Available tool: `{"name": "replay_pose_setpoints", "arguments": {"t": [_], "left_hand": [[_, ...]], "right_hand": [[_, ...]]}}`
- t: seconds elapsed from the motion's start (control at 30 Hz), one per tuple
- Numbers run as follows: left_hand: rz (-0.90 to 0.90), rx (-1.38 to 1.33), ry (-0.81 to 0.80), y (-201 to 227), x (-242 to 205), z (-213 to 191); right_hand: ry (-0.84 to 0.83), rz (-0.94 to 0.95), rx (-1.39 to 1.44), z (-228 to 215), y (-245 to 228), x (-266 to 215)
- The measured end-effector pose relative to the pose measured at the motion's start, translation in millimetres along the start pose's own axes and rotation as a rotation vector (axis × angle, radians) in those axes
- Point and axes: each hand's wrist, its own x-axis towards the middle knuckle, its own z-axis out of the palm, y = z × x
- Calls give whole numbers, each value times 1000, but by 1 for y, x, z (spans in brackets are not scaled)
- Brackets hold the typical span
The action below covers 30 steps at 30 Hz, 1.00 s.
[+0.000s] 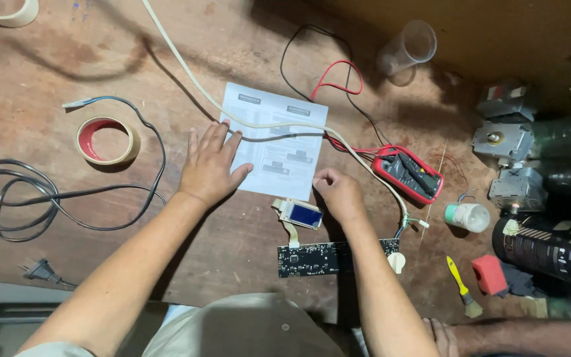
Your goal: The person holds a printed document and a circuit board with a small display. They press buttons on the board, causing the display to change numbers. The person then consults the document and a binder while another person assists by flipping through the binder pages.
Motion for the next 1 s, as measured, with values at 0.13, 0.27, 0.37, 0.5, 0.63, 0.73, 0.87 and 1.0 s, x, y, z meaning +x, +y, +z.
{"name": "replay_pose_setpoints", "arguments": {"t": [0.13,0.27,0.37,0.5,0.63,0.73,0.87,1.0], "left_hand": [[188,110,68,-27,-19,9],[265,162,170,-35,-28,20],[266,181,204,-38,-26,27],[241,211,133,-39,-28,29],[220,239,106,-39,-26,29],[215,258,104,-40,-26,29],[200,272,91,-37,-25,27],[193,276,80,-41,-25,29]], "right_hand": [[32,17,-1,-9,-20,-3],[276,-334,17,-5,-43,7],[396,-394,-72,13,-19,31],[524,-455,-180,31,5,46],[588,-517,-219,34,9,50],[594,-527,-220,38,10,53],[585,-514,-233,38,11,53],[602,-504,-245,42,12,56]]}}
